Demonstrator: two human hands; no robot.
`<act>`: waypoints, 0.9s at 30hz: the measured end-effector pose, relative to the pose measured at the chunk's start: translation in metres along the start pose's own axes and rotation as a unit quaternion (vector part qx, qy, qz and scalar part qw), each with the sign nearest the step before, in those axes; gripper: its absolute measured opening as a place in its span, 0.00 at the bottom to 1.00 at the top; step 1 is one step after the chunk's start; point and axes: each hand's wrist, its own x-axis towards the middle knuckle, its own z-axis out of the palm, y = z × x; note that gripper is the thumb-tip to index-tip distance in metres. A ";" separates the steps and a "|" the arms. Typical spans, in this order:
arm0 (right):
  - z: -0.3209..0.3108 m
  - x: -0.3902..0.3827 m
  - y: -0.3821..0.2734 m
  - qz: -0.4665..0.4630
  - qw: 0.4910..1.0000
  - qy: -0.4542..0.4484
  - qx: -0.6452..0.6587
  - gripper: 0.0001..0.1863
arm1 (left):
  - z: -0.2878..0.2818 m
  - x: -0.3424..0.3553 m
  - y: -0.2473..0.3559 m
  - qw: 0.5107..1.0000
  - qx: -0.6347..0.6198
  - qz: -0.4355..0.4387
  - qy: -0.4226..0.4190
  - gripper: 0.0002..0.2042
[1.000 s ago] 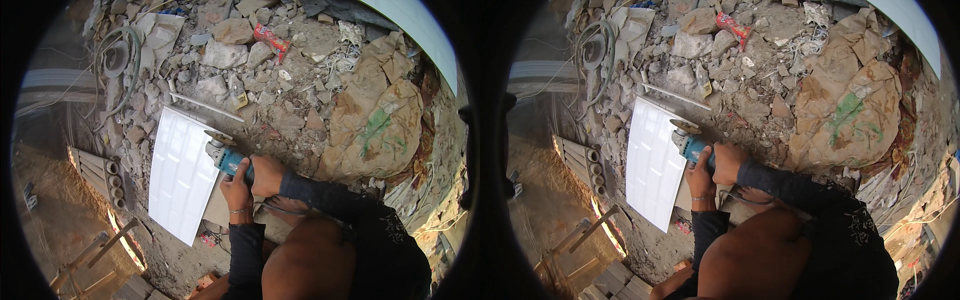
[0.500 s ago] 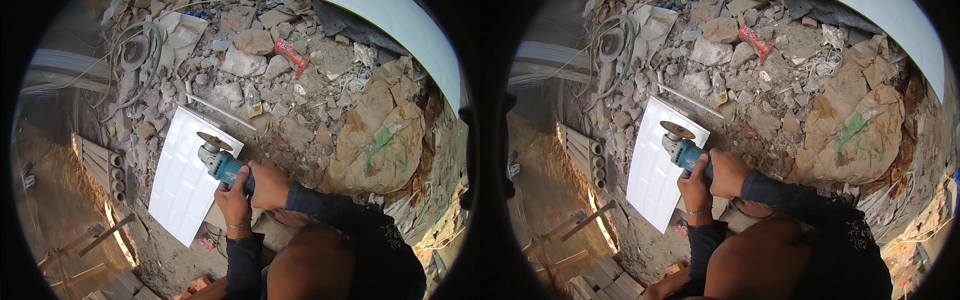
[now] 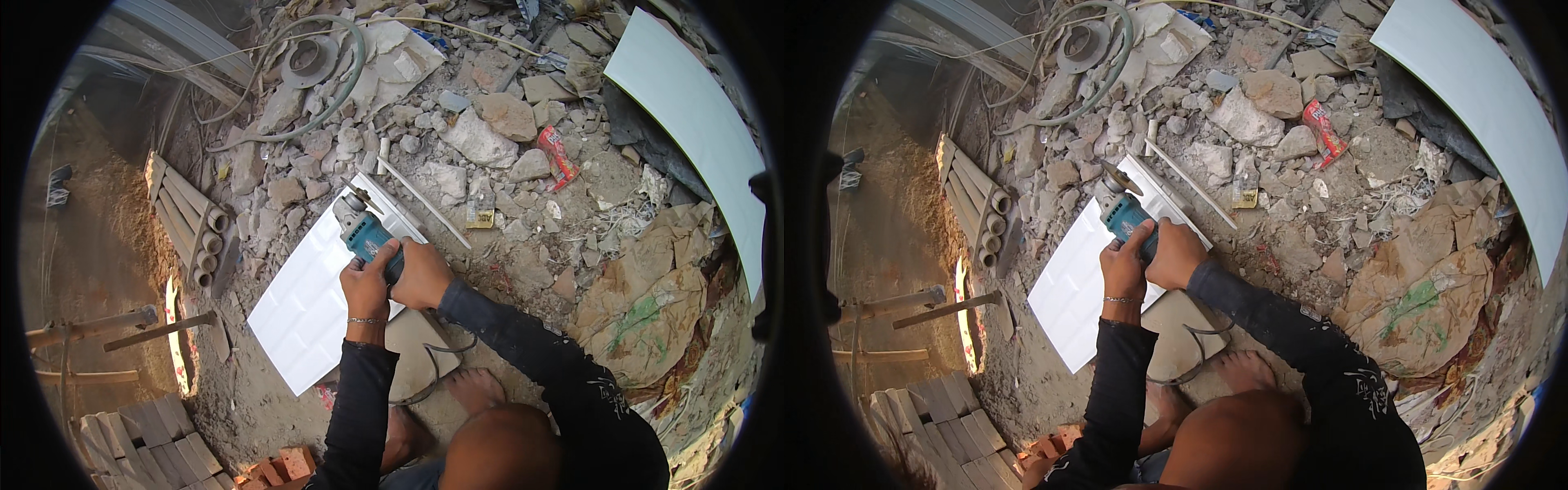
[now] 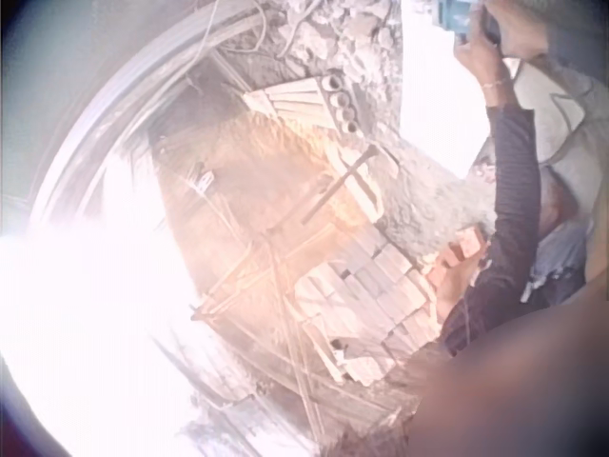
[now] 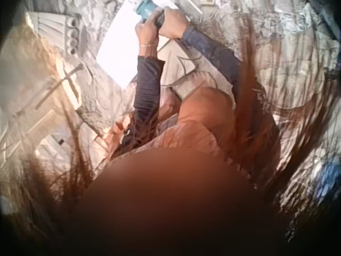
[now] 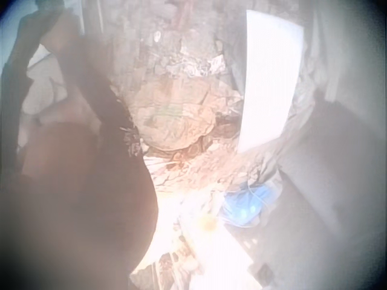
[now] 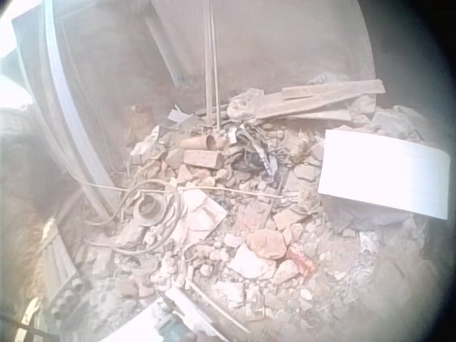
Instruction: The person positions a white rectangular tile on the ground and uses an angle grinder to cut along its edge. After finishing one tile, the person sets it aside and repeats the process on a second tile.
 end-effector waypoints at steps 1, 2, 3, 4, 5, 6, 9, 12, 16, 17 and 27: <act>0.001 0.012 -0.003 0.004 1.000 0.001 0.001 0.30 | 0.000 0.012 0.004 1.000 0.004 0.003 -0.002 0.19; 0.002 0.024 -0.006 0.003 1.000 0.002 0.004 0.31 | 0.000 0.025 0.007 1.000 -0.001 -0.001 -0.008 0.19; 0.004 0.035 -0.008 0.010 1.000 0.003 -0.001 0.31 | -0.001 0.037 0.011 1.000 0.006 0.002 -0.009 0.18; 0.006 0.046 -0.011 0.016 1.000 0.004 -0.006 0.31 | -0.002 0.049 0.013 1.000 0.013 0.005 -0.011 0.17; 0.008 0.057 -0.013 0.023 1.000 0.004 -0.011 0.31 | -0.003 0.060 0.016 1.000 0.020 0.007 -0.012 0.17; 0.010 0.068 -0.014 0.025 1.000 0.000 -0.001 0.32 | -0.004 0.071 0.018 1.000 0.027 0.003 -0.012 0.17; 0.018 0.095 -0.018 0.032 0.999 0.009 -0.019 0.31 | -0.009 0.097 0.022 1.000 0.017 -0.012 -0.018 0.19; 0.024 0.110 -0.018 0.042 0.999 0.006 -0.017 0.31 | -0.013 0.114 0.023 0.999 0.008 -0.019 -0.028 0.18; 0.027 0.120 -0.016 0.055 0.998 -0.001 -0.017 0.31 | -0.017 0.128 0.020 0.999 0.018 -0.039 -0.032 0.14; 0.027 0.122 -0.015 0.058 0.998 -0.006 -0.018 0.31 | -0.017 0.129 0.019 0.998 0.015 -0.040 -0.038 0.14; 0.034 0.128 -0.009 0.061 0.997 0.037 -0.017 0.27 | -0.016 0.133 0.024 0.998 0.003 -0.046 -0.052 0.16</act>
